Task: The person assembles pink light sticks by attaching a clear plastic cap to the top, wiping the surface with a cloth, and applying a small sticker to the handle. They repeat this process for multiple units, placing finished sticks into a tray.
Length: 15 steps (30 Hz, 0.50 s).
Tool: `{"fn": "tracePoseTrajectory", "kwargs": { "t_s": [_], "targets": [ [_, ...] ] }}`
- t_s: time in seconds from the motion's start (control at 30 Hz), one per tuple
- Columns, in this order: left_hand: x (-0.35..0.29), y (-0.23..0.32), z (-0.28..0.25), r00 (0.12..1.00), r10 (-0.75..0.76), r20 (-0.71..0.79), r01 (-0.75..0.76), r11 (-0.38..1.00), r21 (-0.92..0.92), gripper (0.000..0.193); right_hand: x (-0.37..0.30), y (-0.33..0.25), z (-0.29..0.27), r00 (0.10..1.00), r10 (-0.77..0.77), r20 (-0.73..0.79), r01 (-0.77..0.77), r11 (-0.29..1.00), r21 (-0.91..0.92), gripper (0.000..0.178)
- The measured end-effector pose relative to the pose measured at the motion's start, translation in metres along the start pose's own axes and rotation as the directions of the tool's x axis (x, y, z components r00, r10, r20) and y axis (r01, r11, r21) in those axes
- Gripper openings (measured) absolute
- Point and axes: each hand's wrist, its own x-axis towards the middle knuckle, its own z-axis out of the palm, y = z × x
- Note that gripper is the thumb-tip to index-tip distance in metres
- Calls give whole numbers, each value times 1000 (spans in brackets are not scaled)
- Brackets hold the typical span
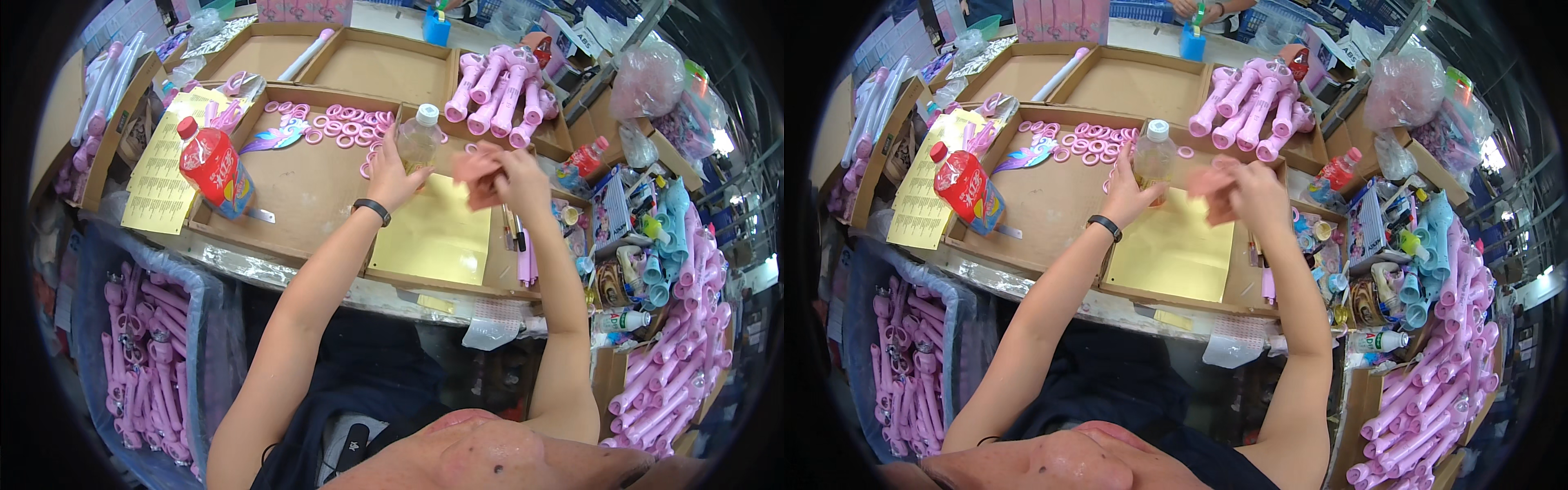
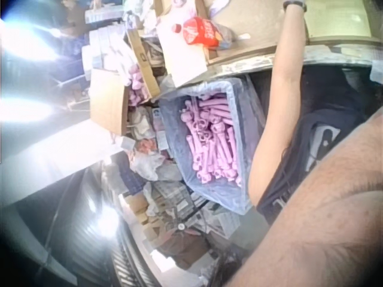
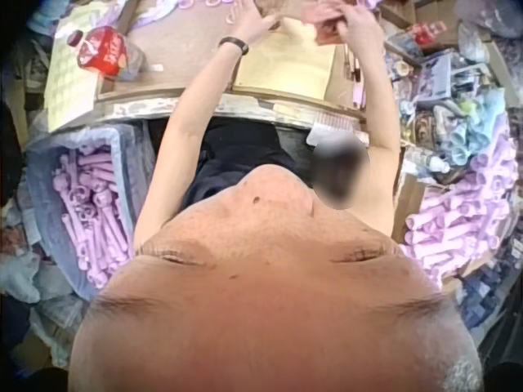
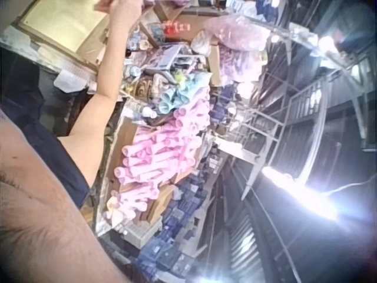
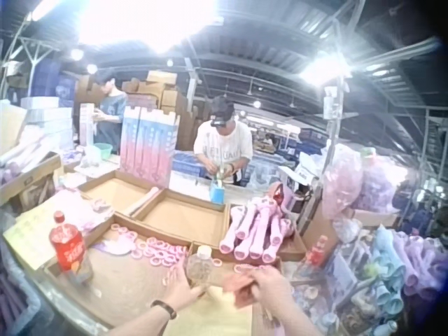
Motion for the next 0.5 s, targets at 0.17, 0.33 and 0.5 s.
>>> {"fn": "tracePoseTrajectory", "kwargs": {
  "t_s": [0.17,0.33,0.5],
  "targets": [
    [-2,2,-4,987,-84,135,78,996,49,83,-18,24,22,986,140,-91,-156,966,-206,29],
    [9,2,-4,981,-84,172,62,990,126,58,-39,35,49,362,460,811,-857,506,96,35],
    [16,-4,-1,989,-75,131,56,988,144,54,-43,35,66,538,354,765,-776,-148,613,31]
  ]
}}
